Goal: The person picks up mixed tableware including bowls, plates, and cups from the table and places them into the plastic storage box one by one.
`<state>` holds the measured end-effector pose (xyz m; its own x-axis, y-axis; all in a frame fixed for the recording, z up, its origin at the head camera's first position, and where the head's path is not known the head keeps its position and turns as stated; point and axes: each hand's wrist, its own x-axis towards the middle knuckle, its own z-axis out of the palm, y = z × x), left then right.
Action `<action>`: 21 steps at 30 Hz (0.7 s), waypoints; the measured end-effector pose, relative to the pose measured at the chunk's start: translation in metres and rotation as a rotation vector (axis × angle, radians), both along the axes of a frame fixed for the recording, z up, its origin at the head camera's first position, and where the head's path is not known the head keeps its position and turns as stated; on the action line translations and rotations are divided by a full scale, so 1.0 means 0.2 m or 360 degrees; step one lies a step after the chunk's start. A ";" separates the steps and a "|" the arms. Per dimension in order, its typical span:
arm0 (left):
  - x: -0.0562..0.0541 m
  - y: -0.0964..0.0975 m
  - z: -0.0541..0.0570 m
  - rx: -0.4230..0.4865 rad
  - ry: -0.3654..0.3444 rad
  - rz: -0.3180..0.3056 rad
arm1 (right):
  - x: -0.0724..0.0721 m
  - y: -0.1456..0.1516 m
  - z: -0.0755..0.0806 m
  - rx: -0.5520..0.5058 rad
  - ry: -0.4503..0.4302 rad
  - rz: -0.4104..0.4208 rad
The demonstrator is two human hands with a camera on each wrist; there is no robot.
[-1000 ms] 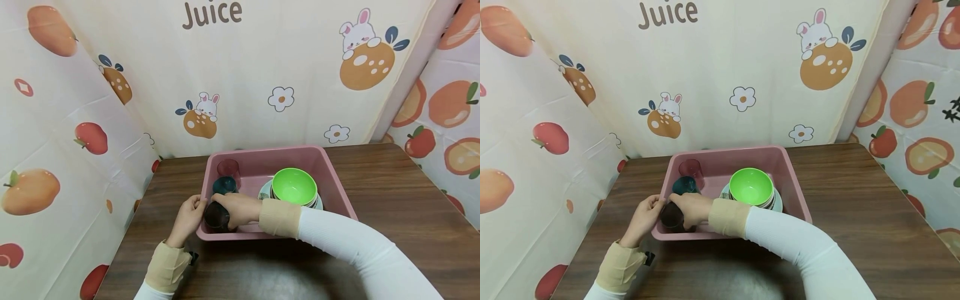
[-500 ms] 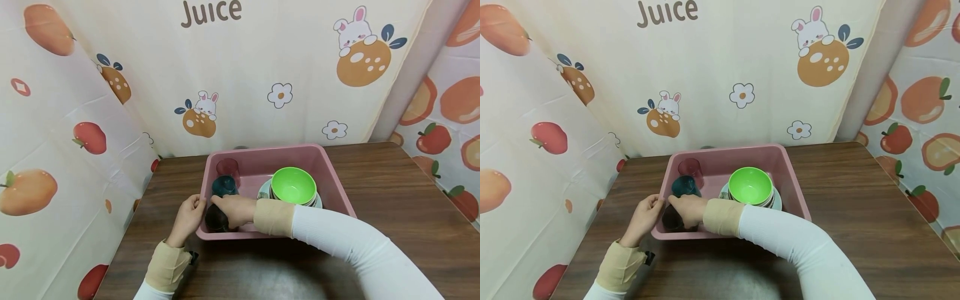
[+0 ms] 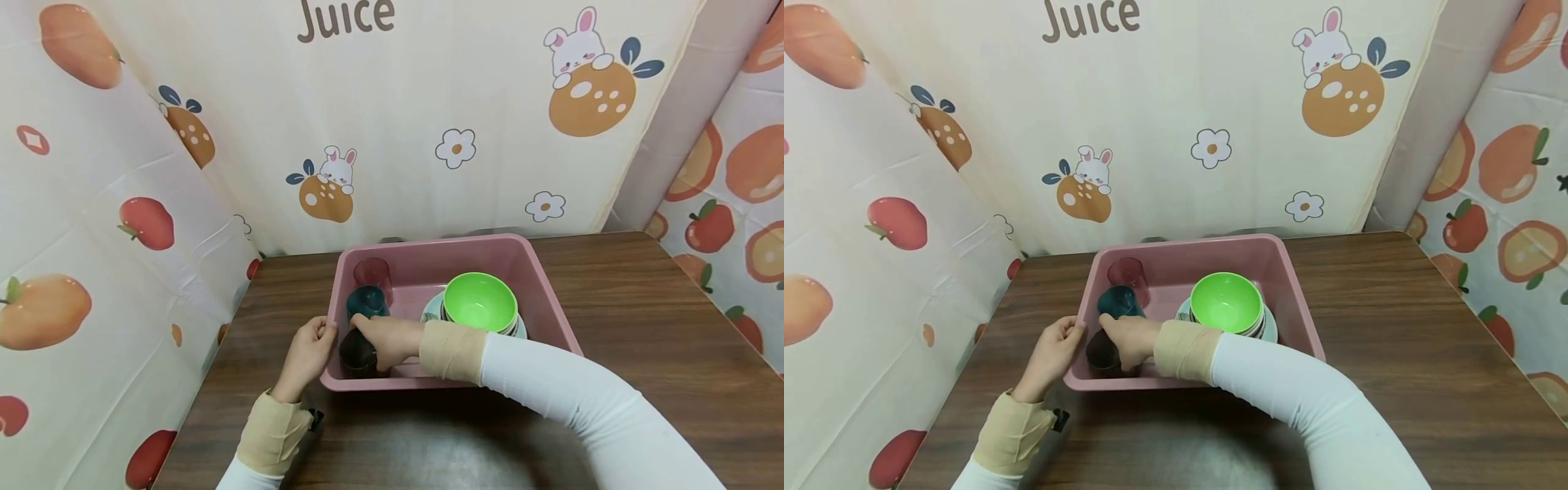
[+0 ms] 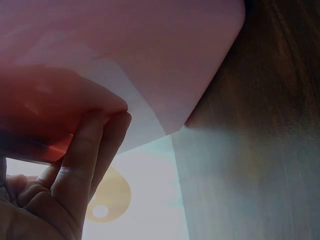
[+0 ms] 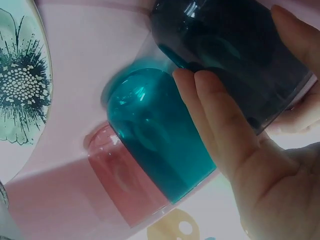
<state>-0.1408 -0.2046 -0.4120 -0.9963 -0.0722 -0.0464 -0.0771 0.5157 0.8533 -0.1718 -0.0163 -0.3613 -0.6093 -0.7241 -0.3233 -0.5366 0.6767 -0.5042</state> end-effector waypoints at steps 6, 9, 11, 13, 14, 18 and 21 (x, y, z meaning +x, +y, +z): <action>0.00 0.00 0.01 0.0011 -0.0038 -0.0013 | -0.01 0.01 0.02 0.0042 -0.0042 -0.0009; -0.01 0.00 0.01 -0.0001 -0.0033 -0.0002 | -0.02 0.02 0.04 0.0057 -0.0082 -0.0033; -0.01 0.00 0.01 -0.0009 -0.0031 0.0002 | -0.02 0.03 0.05 0.0057 -0.0106 -0.0049; -0.01 0.00 0.01 -0.0015 -0.0030 0.0003 | -0.02 0.03 0.06 0.0047 -0.0131 -0.0066; -0.01 0.00 0.01 -0.0016 -0.0030 0.0002 | -0.02 0.04 0.07 0.0046 -0.0130 -0.0066; -0.02 0.01 0.01 -0.0023 -0.0030 0.0000 | -0.03 0.05 0.10 0.0053 -0.0077 -0.0046; -0.02 0.01 0.01 -0.0026 -0.0037 -0.0001 | -0.03 0.07 0.15 0.0017 -0.0006 -0.0029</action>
